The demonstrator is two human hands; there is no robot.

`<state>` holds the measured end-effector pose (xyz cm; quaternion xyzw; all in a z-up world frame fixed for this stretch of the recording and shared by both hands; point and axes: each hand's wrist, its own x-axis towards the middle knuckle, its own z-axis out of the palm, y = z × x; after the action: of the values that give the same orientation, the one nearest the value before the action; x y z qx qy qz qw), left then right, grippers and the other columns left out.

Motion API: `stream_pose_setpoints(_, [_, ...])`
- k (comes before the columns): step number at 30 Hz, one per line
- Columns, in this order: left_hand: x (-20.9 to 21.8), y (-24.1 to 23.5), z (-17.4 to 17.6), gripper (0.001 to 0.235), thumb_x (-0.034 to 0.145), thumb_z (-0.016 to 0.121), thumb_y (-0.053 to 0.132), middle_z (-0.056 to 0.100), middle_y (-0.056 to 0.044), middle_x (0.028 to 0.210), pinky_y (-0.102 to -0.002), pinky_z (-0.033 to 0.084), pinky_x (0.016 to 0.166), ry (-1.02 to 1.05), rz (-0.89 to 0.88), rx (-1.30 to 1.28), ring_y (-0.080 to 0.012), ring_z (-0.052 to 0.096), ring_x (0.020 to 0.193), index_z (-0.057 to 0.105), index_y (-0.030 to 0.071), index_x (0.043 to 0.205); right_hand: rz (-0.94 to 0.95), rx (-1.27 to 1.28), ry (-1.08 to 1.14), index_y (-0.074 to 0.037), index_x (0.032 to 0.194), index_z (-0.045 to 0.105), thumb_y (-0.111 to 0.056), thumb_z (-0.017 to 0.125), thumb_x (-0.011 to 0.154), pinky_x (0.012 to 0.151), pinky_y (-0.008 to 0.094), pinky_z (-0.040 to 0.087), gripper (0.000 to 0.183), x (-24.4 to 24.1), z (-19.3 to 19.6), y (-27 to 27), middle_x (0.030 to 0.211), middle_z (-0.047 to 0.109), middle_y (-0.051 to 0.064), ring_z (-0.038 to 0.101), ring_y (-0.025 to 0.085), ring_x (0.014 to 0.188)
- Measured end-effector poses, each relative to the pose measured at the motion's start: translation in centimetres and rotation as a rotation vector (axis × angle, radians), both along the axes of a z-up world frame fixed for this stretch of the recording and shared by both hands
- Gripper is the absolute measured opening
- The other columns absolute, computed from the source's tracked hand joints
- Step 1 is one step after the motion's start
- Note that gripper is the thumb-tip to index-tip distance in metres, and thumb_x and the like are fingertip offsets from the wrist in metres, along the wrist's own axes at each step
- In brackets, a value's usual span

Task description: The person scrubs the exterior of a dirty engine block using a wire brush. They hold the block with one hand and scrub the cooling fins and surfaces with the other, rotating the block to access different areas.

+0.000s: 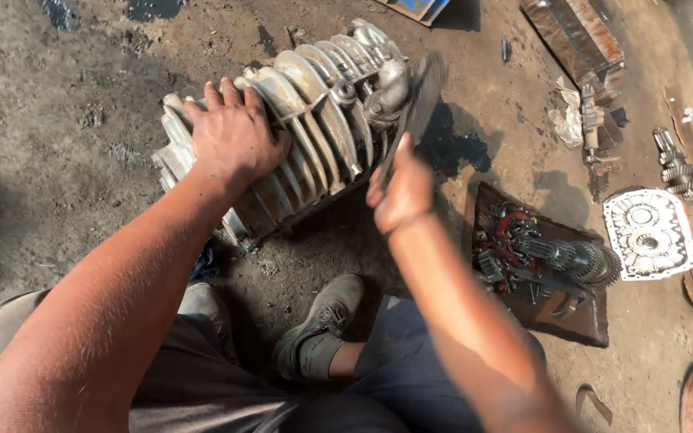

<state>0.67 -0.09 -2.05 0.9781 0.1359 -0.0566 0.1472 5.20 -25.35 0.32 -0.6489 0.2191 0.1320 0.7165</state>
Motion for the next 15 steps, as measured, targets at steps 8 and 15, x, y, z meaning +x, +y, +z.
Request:
stream_pose_setpoints(8, [0.3, 0.0, 0.0, 0.1, 0.089, 0.043, 0.073, 0.02, -0.026, 0.163, -0.07, 0.018, 0.113, 0.003, -0.003, -0.002, -0.0483, 0.021, 0.148, 0.023, 0.003, 0.158, -0.097, 0.1, 0.031, -0.015, 0.089, 0.052, -0.054, 0.057, 0.103, 0.04, 0.028, 0.033, 0.042, 1.4, 0.1, 0.5, 0.063, 0.05, 0.004, 0.044, 0.015, 0.044])
stream_pose_setpoints(15, [-0.5, -0.1, 0.8, 0.096, 0.093, 0.044, 0.068, 0.022, -0.027, 0.164, -0.076, 0.016, 0.113, 0.001, -0.006, -0.004, -0.0471, 0.021, 0.15, 0.026, 0.0, 0.158, 0.102, -0.072, -0.196, -0.011, 0.089, 0.057, -0.05, 0.055, 0.1, 0.035, 0.036, 0.033, 0.04, 3.7, 0.2, -0.5, 0.06, 0.054, 0.007, 0.044, 0.02, 0.038])
